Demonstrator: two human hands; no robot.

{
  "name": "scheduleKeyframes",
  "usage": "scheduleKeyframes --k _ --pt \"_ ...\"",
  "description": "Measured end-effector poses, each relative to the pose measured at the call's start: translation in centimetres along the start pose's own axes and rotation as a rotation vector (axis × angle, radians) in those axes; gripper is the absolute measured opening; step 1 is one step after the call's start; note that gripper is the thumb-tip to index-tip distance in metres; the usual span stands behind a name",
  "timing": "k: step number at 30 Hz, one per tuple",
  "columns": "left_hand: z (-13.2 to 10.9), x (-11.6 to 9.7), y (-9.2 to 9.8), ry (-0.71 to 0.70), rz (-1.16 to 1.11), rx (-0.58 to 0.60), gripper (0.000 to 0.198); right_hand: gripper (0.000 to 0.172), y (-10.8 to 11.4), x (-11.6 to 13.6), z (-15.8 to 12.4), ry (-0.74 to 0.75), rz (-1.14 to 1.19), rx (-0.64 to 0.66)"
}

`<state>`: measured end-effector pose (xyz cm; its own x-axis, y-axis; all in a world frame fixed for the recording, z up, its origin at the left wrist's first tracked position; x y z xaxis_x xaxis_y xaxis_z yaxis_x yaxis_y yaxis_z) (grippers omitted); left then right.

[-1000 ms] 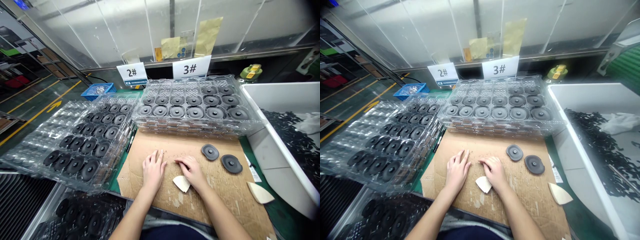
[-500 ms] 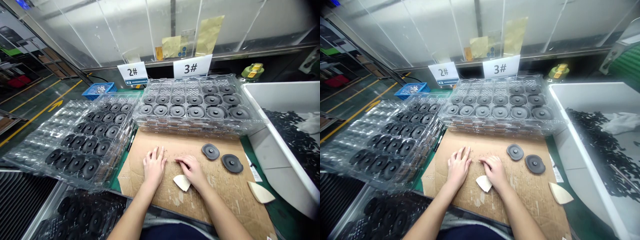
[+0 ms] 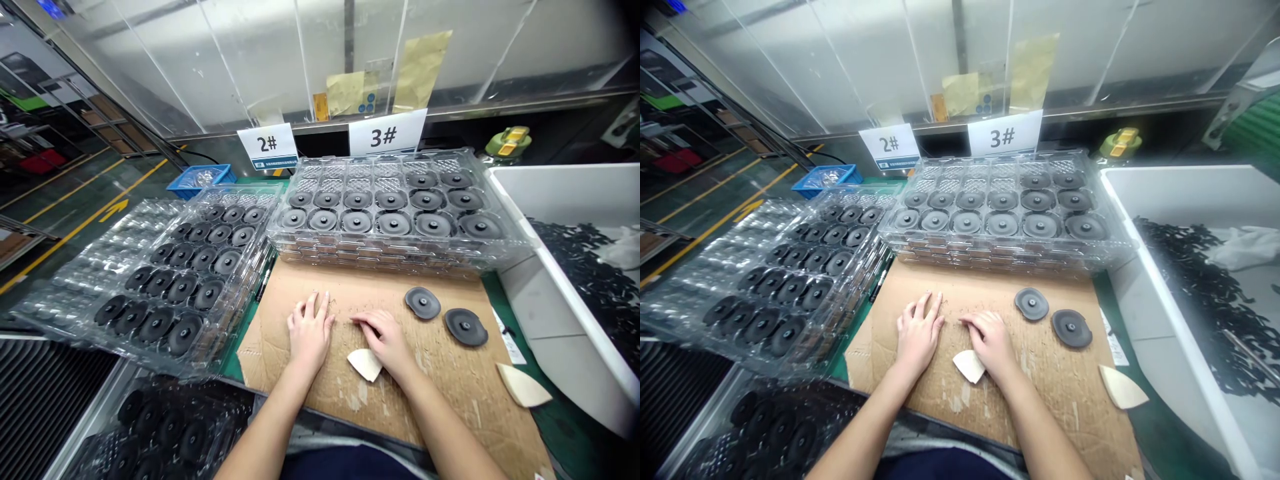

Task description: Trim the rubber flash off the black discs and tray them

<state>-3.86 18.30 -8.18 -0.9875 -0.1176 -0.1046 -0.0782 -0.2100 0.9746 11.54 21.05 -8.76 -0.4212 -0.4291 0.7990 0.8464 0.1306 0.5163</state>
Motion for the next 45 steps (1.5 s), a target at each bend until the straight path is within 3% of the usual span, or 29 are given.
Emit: scheduleKeyframes --k 17,45 --pt "-1.5 -0.1 0.3 -0.058 -0.074 0.011 0.048 0.022 0.0 0.0 0.0 -0.022 0.011 0.002" --pt "-0.8 -0.2 0.2 0.012 -0.056 -0.002 0.043 0.021 0.1 0.0 0.0 -0.022 0.003 0.012"
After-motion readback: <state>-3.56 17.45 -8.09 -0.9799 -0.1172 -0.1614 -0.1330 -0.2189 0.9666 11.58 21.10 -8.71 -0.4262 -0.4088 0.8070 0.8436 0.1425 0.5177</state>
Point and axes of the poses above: each hand's wrist, its own z-axis towards the middle knuckle, its own y-axis out of the back of the hand, x = y × z, the point moved 6 cm from there along z, towards the middle knuckle, and after that the axes turned 6 degrees about -x, right-handed, at the moved point
